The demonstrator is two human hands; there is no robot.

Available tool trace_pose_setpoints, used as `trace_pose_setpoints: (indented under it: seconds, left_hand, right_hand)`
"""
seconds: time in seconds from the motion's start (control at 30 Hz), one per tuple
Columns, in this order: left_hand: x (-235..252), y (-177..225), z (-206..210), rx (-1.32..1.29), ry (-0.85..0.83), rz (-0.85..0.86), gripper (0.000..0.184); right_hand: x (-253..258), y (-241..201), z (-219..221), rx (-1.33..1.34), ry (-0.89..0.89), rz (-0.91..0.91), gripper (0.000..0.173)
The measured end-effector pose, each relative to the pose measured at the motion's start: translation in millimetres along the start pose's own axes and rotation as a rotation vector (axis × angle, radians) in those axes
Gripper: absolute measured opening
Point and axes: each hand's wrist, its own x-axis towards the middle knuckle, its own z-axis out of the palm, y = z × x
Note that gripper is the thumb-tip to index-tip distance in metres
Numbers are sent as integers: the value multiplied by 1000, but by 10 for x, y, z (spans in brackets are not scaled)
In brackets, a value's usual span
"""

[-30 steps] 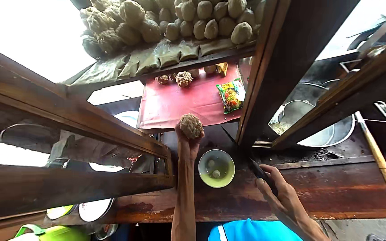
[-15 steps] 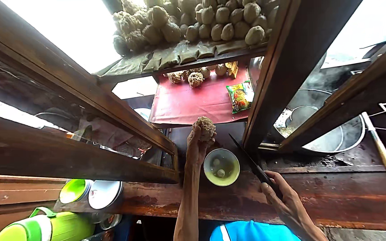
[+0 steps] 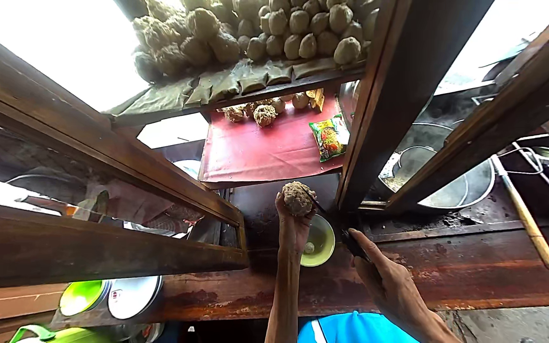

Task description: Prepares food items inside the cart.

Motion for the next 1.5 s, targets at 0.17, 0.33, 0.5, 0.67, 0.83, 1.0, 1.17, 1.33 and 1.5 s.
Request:
trace_pose_setpoints:
  seconds: [0.17,0.33,0.5,0.67,0.83,1.0,1.17,1.33,1.5]
  left_hand:
    - [-20,-120,14,-38,-1,-23,57]
    - [-1,-224,-24,16,-17,46,45]
    - [-61,-376,-34,149,-10,86,41]
    - [-89,-451,19,165,93,108,39]
    - [-5,-371,-32,176,148,132,37]
    - [-31,-501,-19,222,119,99,39]
    - [30,-471,-68,218,111,142,38]
    - [44,-504,-27,165,117,128,41]
    - [-44,-562,78,72,179,41,39]
  right_hand:
    - [-21,9,45,-44,10,12,47]
    - [-51,25,60,-67,57,9,44]
    - [65,81,140,-57,84,21,44]
    - [148,56,156,-99,24,76,45]
    - [-9,16,57,-148,-15,81,46]
    - [116,75,96,-139,-21,108,46]
    - [82,56,70,-133,-59,130,46]
    - [53,65,130,-140,-23,135,47]
    - [120,146,247,-141,-28,134,48]
